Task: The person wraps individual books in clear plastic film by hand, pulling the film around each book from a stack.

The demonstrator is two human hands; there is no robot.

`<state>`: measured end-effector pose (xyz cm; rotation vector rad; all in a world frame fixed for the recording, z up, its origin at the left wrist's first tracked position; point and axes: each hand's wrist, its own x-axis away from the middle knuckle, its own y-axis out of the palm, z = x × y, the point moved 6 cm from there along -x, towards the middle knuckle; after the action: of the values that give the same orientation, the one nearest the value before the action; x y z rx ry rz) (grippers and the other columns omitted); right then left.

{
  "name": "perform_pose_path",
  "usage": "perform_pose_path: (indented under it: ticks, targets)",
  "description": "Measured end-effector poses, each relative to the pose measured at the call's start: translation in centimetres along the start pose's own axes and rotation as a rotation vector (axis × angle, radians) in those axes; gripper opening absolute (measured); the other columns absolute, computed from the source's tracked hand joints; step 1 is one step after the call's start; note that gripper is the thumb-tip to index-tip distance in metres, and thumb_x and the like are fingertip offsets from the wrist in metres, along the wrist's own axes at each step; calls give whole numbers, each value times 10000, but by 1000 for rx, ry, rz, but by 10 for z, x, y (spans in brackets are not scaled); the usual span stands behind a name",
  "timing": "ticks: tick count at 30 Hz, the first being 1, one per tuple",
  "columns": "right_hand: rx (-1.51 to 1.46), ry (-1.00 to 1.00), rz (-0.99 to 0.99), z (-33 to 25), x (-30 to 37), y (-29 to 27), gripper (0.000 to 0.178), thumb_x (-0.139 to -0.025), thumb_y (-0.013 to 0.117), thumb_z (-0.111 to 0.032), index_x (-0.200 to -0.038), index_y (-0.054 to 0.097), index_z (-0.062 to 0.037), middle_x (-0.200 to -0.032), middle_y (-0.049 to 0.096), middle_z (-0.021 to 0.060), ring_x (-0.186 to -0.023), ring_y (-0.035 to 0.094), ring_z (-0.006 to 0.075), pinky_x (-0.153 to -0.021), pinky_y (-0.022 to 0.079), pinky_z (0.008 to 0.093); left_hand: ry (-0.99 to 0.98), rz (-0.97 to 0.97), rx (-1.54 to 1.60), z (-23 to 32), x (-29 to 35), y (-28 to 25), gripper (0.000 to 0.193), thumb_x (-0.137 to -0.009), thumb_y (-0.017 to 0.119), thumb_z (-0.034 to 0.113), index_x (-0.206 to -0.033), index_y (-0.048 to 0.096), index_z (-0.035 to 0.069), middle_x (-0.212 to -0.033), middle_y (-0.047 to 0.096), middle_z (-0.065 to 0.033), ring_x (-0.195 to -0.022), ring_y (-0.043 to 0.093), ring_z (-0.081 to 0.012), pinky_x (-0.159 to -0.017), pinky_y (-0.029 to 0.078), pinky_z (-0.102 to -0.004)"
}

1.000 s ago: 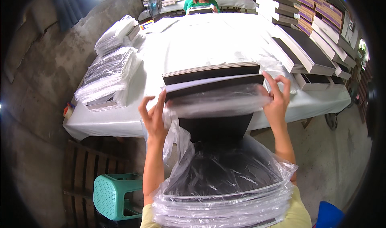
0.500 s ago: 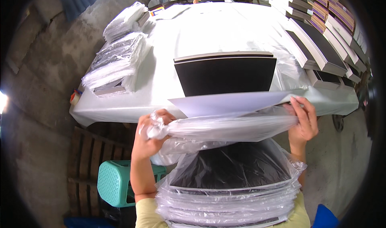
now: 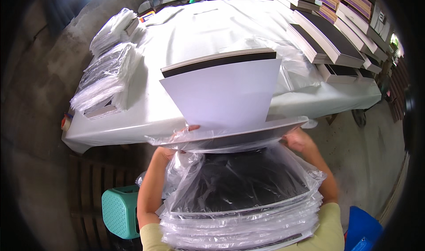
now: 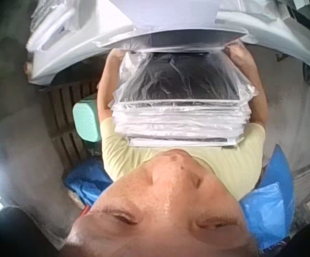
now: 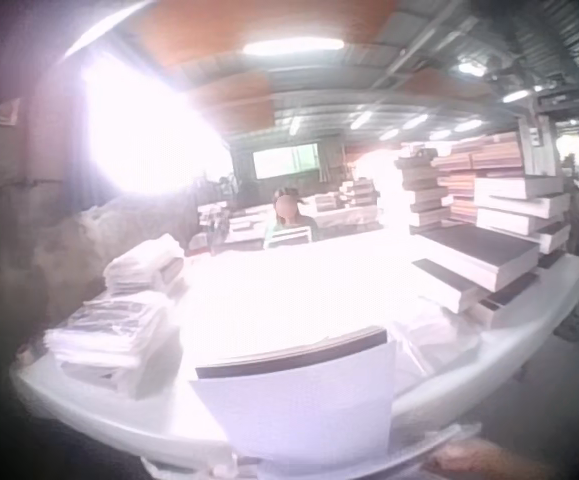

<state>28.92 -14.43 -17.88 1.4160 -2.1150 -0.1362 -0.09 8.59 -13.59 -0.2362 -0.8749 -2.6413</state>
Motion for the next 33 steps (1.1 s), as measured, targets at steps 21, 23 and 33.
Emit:
perform_pose_path:
  ticks: [21, 23, 33]
  targets:
    - [581, -244, -175, -63, -10, 39, 122, -762, 613, -77, -867, 568, -33, -790, 552, 2, -737, 512, 70, -666, 424, 213, 372, 978, -1262, 41, 79, -95, 206, -728, 536, 1, -924, 601, -12, -757, 598, -84, -672, 545, -145, -617, 438, -262]
    - [696, -340, -298, -100, -2, 85, 143, -765, 613, -83, -884, 568, -17, -805, 557, 15, -741, 515, 76, -674, 428, 222, 465, 770, -945, 93, 94, -31, 228, -810, 517, 148, -942, 586, -24, -740, 573, -66, -615, 505, -122, -550, 401, -234]
    - [723, -917, -344, -147, 1, 267, 690, -665, 723, -119, -1231, 330, -82, -903, 585, 48, -805, 561, 131, -698, 451, 256, 1020, 175, -518, 142, 6, 147, 675, -850, 363, 525, -1363, 133, 150, -1361, 193, -120, -1110, 320, -231, -875, 342, -345]
